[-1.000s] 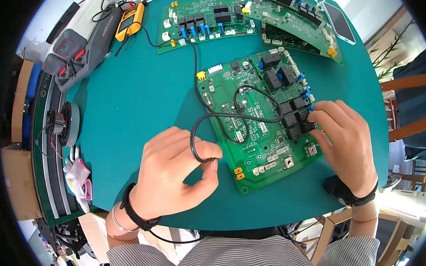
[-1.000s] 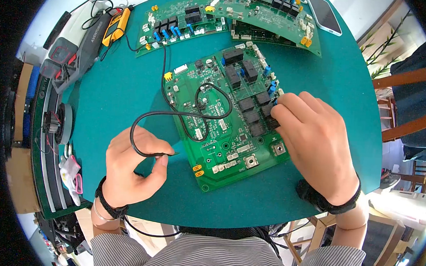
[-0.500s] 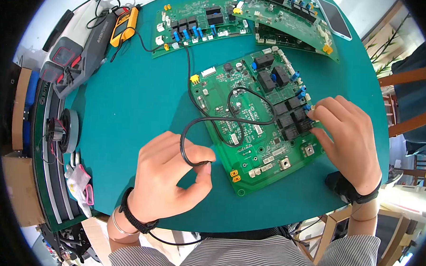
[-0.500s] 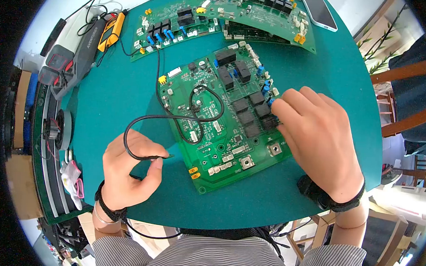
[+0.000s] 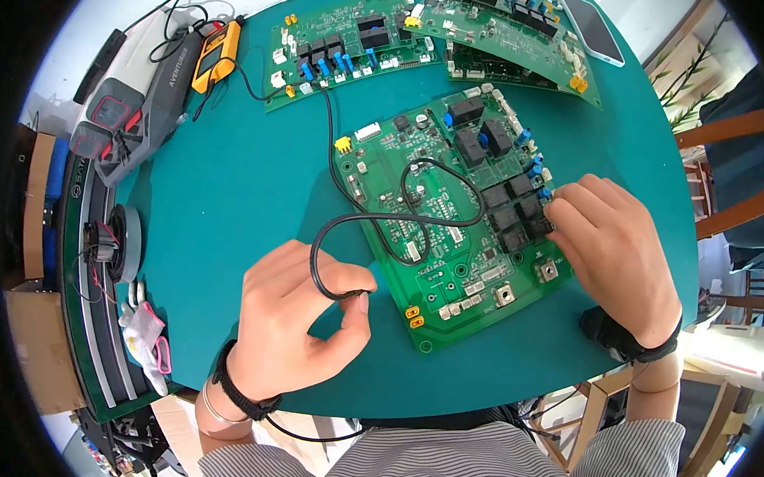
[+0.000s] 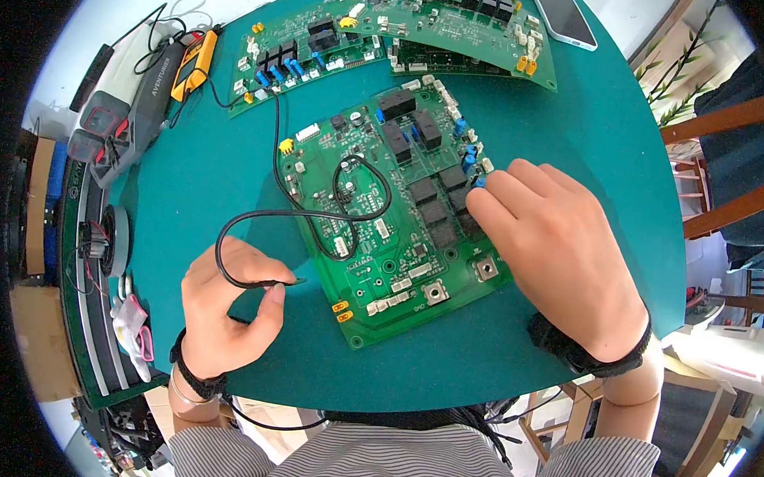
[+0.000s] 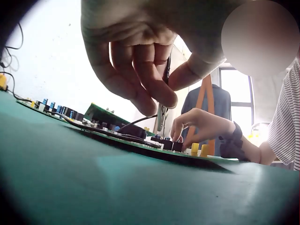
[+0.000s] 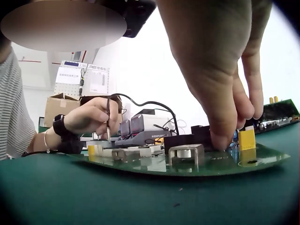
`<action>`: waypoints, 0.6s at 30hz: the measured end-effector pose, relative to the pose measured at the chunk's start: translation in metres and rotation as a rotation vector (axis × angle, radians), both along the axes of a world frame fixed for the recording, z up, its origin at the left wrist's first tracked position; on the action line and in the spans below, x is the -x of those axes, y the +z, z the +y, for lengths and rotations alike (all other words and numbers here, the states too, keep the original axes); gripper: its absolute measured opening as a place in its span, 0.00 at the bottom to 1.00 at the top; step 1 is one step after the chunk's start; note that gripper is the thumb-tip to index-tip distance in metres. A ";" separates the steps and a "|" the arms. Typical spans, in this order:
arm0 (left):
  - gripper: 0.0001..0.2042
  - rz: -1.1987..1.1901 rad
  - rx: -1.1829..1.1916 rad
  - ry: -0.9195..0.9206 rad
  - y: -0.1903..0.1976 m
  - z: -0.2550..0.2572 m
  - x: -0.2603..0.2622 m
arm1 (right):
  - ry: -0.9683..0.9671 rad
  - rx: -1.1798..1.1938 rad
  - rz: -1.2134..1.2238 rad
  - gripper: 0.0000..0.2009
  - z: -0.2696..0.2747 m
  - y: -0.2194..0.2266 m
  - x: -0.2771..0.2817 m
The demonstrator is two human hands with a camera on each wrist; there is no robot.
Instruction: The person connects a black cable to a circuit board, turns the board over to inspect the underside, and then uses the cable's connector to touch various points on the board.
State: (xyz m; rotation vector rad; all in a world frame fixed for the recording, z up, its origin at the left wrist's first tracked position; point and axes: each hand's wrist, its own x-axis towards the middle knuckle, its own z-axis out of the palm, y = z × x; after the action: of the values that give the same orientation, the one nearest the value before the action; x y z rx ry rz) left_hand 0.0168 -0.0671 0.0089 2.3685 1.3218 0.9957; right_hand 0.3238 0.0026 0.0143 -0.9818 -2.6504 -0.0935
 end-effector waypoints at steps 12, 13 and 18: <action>0.12 0.011 -0.003 -0.003 0.000 0.000 0.000 | -0.017 0.028 -0.001 0.08 -0.003 0.001 0.002; 0.12 0.007 -0.003 -0.006 0.000 0.000 0.000 | -0.026 0.034 0.004 0.08 -0.003 0.001 0.002; 0.13 0.012 0.009 -0.010 0.001 0.000 0.001 | -0.036 -0.033 0.021 0.09 -0.002 0.001 0.003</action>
State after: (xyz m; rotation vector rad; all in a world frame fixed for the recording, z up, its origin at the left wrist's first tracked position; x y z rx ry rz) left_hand 0.0157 -0.0669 0.0103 2.3754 1.3143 0.9725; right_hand 0.3209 0.0005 0.0157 -1.0150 -2.6040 -0.1341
